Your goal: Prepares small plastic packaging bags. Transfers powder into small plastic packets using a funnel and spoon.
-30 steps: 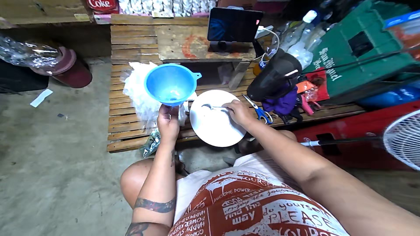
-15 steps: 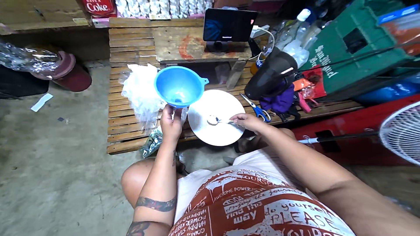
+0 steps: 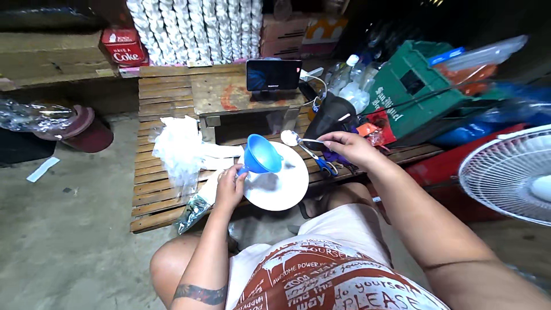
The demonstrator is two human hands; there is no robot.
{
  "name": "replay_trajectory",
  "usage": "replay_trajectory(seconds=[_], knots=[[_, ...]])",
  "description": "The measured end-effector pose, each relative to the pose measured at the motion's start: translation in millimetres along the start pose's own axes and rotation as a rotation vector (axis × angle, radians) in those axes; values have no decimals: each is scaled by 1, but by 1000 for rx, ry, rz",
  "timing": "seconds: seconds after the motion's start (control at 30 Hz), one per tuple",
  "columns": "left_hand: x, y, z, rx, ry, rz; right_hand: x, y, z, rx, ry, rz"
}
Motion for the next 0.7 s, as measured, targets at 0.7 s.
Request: replay_trajectory(seconds=[0.7], knots=[[6, -9, -22, -237, -462, -135, 103, -38, 84, -305, -289, -968]])
Point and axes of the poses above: each hand's wrist, its own y-axis towards the middle knuckle, its own z-axis out of the palm, x = y × z, the point moved 6 cm from there along y, towards the middle knuckle, and after that the axes turned 4 degrees about y, right-handed, at the moved point
